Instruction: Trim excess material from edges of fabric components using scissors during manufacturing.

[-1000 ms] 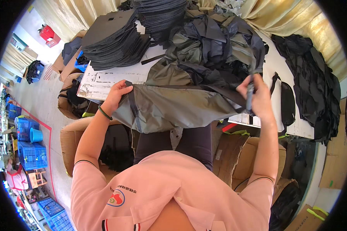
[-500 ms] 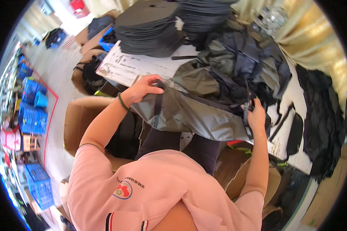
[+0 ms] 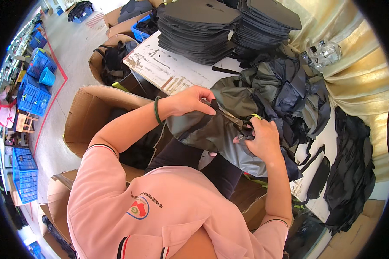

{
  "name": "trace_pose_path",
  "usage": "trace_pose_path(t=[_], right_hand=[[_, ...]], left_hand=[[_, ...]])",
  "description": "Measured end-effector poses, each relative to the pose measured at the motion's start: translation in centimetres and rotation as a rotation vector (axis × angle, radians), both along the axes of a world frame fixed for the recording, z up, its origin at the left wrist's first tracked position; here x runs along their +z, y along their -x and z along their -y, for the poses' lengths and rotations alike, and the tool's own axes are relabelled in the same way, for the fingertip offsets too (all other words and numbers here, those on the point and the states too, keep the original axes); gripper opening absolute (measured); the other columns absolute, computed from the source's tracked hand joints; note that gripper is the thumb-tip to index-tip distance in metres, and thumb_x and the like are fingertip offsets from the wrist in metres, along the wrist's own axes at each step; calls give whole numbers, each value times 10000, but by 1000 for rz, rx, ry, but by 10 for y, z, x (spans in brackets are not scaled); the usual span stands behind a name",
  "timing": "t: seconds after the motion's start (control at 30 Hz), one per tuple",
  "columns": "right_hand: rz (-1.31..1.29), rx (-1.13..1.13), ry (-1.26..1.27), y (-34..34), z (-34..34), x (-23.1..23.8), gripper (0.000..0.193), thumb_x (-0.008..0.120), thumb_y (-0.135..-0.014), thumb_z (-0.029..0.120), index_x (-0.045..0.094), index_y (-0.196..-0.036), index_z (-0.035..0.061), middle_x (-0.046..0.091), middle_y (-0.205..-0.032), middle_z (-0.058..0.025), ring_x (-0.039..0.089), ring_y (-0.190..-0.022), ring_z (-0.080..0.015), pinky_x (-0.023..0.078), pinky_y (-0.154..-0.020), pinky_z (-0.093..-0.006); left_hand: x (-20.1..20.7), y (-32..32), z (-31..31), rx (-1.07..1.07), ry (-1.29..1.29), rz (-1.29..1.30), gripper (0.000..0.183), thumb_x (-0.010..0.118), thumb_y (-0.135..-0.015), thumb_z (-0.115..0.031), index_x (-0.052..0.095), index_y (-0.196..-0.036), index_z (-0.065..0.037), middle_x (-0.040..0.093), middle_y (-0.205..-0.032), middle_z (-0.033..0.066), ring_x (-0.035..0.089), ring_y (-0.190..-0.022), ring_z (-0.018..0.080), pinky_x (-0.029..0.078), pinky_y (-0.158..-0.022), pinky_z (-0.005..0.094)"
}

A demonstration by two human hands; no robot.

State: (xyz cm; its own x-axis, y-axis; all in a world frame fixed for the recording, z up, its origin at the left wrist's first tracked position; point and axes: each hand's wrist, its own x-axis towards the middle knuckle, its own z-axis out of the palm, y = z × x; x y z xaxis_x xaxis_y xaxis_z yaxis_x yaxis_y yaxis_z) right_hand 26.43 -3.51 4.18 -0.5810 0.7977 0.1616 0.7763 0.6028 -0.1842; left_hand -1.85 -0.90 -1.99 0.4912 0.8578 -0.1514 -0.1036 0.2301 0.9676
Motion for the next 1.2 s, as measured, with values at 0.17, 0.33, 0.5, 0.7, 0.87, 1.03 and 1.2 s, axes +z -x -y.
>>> trace_pose_path(t=[0.17,0.33,0.5,0.7,0.87,1.03,1.2], right_hand=[[-6,21,29,4,-1,-2,585,818,-565,525,551,-799,59,609,-725,-71,585,-733,-261,374,-672,-367],[-17,27,24,4,0,-1,567,824,-567,505,552,-800,64,601,-714,-68,583,-725,-258,371,-669,-364],[20,24,19,-2,0,-2,488,847,-558,379,548,-788,70,602,-700,-66,588,-711,-258,377,-664,-361],[24,10,58,-12,2,-9,384,823,-541,201,547,-779,80,619,-673,-87,612,-691,-289,411,-659,-375],[-2,-29,83,-19,3,-12,374,808,-539,195,557,-792,83,612,-666,-90,607,-688,-301,408,-660,-383],[-30,-16,52,-15,6,-6,430,817,-579,353,565,-793,79,588,-656,-83,587,-666,-290,378,-652,-371],[-48,13,-33,-10,7,0,514,814,-594,482,567,-782,73,580,-650,-77,576,-651,-277,362,-657,-363]], left_hand=[[4,-8,3,-11,-21,5,198,778,-728,-48,630,-860,-46,561,-808,-42,484,-773,53,392,-692,216],[2,-15,3,-10,-78,-62,204,794,-715,-74,645,-851,-42,582,-792,-34,494,-749,65,397,-683,225],[5,-15,4,-34,-46,-67,197,796,-716,-86,651,-842,-42,586,-793,-31,492,-752,66,401,-691,229],[6,-16,3,-48,-85,-86,202,796,-718,-93,655,-850,-33,594,-800,-24,497,-759,68,401,-702,226],[5,-17,3,-22,-62,-26,205,795,-721,-100,651,-849,-30,586,-789,-26,488,-745,68,396,-692,226],[5,-18,1,-42,-123,-137,216,794,-723,-116,630,-834,-30,555,-757,-33,474,-723,66,387,-657,230],[11,-24,3,-21,-144,-189,217,794,-720,-120,633,-831,-26,558,-752,-31,475,-720,65,390,-648,233]])
